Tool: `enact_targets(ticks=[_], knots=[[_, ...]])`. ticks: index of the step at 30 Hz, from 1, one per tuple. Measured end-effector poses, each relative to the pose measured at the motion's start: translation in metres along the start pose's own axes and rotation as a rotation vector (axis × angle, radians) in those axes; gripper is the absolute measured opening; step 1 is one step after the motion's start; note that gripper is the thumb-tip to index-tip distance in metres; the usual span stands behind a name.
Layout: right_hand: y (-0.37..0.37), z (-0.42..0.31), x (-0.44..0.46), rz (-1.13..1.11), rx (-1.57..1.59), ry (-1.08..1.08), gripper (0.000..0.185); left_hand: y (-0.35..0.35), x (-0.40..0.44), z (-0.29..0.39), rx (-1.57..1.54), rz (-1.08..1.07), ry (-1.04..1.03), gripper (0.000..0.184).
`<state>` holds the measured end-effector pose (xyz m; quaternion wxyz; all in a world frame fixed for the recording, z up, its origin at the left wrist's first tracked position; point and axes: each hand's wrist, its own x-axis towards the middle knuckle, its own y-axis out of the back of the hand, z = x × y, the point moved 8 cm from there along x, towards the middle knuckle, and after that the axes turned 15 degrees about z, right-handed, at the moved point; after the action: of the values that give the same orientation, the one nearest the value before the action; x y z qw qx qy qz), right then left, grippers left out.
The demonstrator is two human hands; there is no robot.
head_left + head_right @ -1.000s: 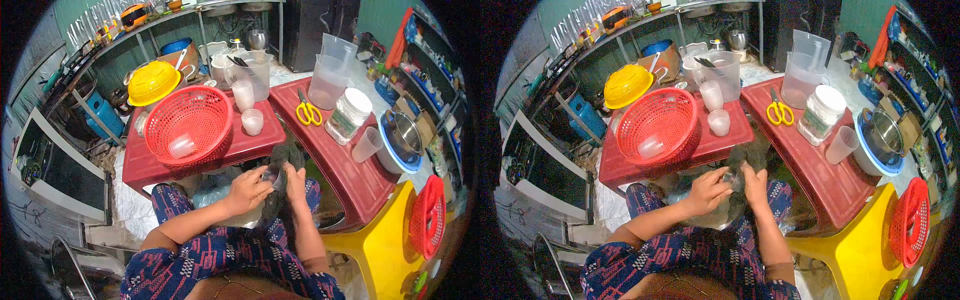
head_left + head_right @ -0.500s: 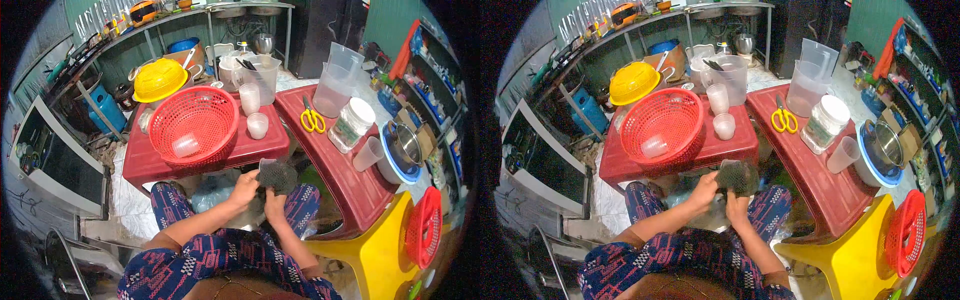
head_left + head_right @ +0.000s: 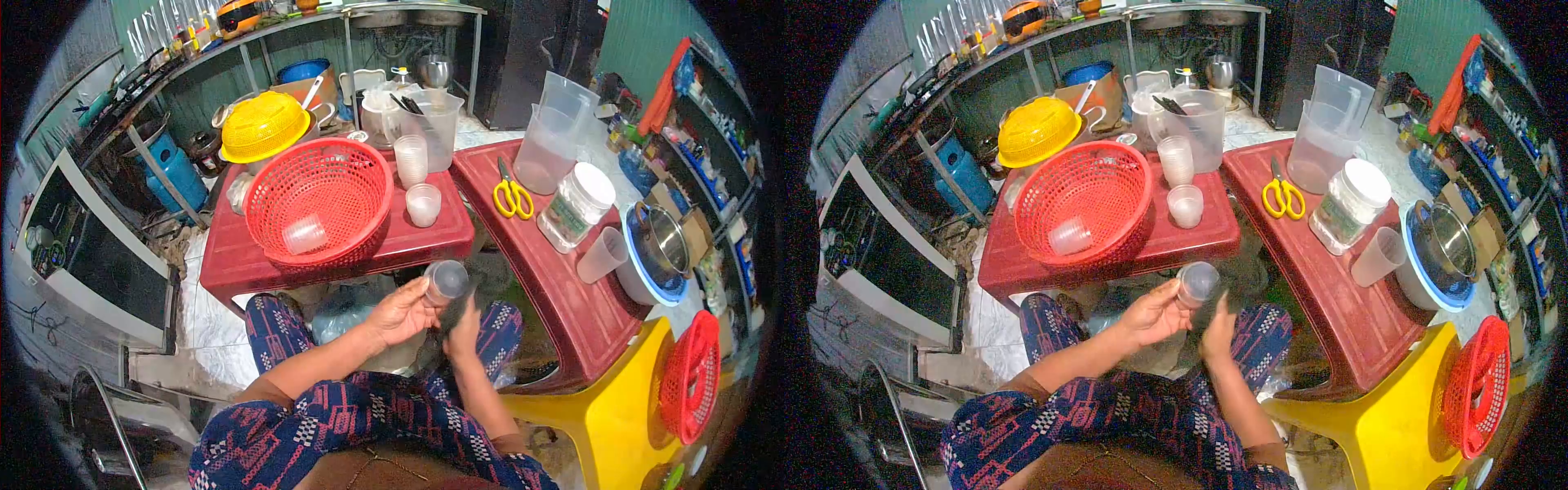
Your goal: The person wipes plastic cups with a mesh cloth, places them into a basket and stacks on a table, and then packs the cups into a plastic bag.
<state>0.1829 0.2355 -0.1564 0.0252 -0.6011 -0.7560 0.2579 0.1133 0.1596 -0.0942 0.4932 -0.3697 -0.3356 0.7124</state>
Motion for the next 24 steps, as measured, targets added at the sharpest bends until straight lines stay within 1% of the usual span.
enact_targets(ticks=[1, 2, 3, 5, 6, 7, 9, 10, 12, 13, 15, 16, 17, 19, 20, 21, 23, 24], knots=[[-0.005, -0.014, -0.014, -0.075, -0.114, 0.299, 0.035, 0.003, 0.003, 0.007, -0.024, 0.057, -0.06, 0.03], [-0.005, -0.014, -0.014, -0.073, -0.115, 0.297, 0.035, 0.008, 0.005, 0.013, 0.062, 0.191, -0.13, 0.027], [-0.004, -0.016, -0.015, -0.046, -0.043, 0.245, 0.034, 0.007, 0.004, 0.013, 0.062, 0.192, -0.127, 0.027], [-0.005, -0.021, -0.014, 0.005, 0.102, 0.143, 0.033, 0.003, 0.002, 0.024, 0.734, 0.221, -0.371, 0.023], [-0.005, -0.02, -0.012, 0.028, 0.175, 0.092, 0.033, -0.002, -0.001, 0.024, 1.067, 0.192, -0.444, 0.024], [-0.005, -0.016, -0.003, -0.043, 0.222, -0.056, 0.041, -0.017, -0.01, 0.026, 1.207, 0.171, -0.706, 0.026], [-0.003, -0.032, -0.001, -0.002, 0.163, -0.063, 0.036, -0.021, -0.014, 0.021, 1.211, 0.096, -0.816, 0.025], [-0.007, -0.042, -0.008, -0.001, 0.162, -0.061, 0.036, -0.021, -0.015, 0.02, 1.21, 0.095, -0.817, 0.025], [-0.02, -0.074, -0.029, -0.062, -0.178, 0.298, 0.029, -0.014, -0.013, 0.019, 1.138, 0.157, -0.729, 0.02], [-0.018, -0.058, -0.025, -0.088, -0.136, 0.326, 0.025, -0.016, -0.013, 0.019, 1.135, 0.159, -0.728, 0.02], [-0.029, -0.066, -0.043, -0.164, -0.168, 0.637, 0.027, 0.004, -0.008, 0.024, 0.636, 0.357, -0.523, 0.012], [-0.036, -0.075, -0.054, -0.153, -0.172, 0.785, 0.032, 0.013, 0.001, 0.021, 0.39, 0.343, -0.515, 0.007], [-0.036, -0.079, -0.051, -0.153, -0.171, 0.784, 0.032, 0.017, 0.002, 0.021, 0.391, 0.343, -0.515, 0.007], [-0.047, -0.094, -0.072, -0.24, -0.48, 1.296, 0.037, 0.004, -0.005, 0.028, 0.187, 0.28, -0.443, 0.008], [-0.045, -0.092, -0.067, -0.249, -0.456, 1.243, 0.038, 0.014, -0.003, 0.023, 0.089, 0.296, -0.358, 0.017], [-0.045, -0.093, -0.067, -0.249, -0.455, 1.242, 0.038, 0.017, -0.003, 0.021, 0.091, 0.297, -0.358, 0.017], [-0.044, -0.091, -0.056, -0.29, -0.366, 1.038, 0.038, 0.02, 0.002, 0.006, -0.077, 0.28, -0.202, 0.029], [-0.044, -0.091, -0.058, -0.288, -0.366, 1.042, 0.038, 0.02, 0.001, 0.003, -0.077, 0.276, -0.202, 0.029]])
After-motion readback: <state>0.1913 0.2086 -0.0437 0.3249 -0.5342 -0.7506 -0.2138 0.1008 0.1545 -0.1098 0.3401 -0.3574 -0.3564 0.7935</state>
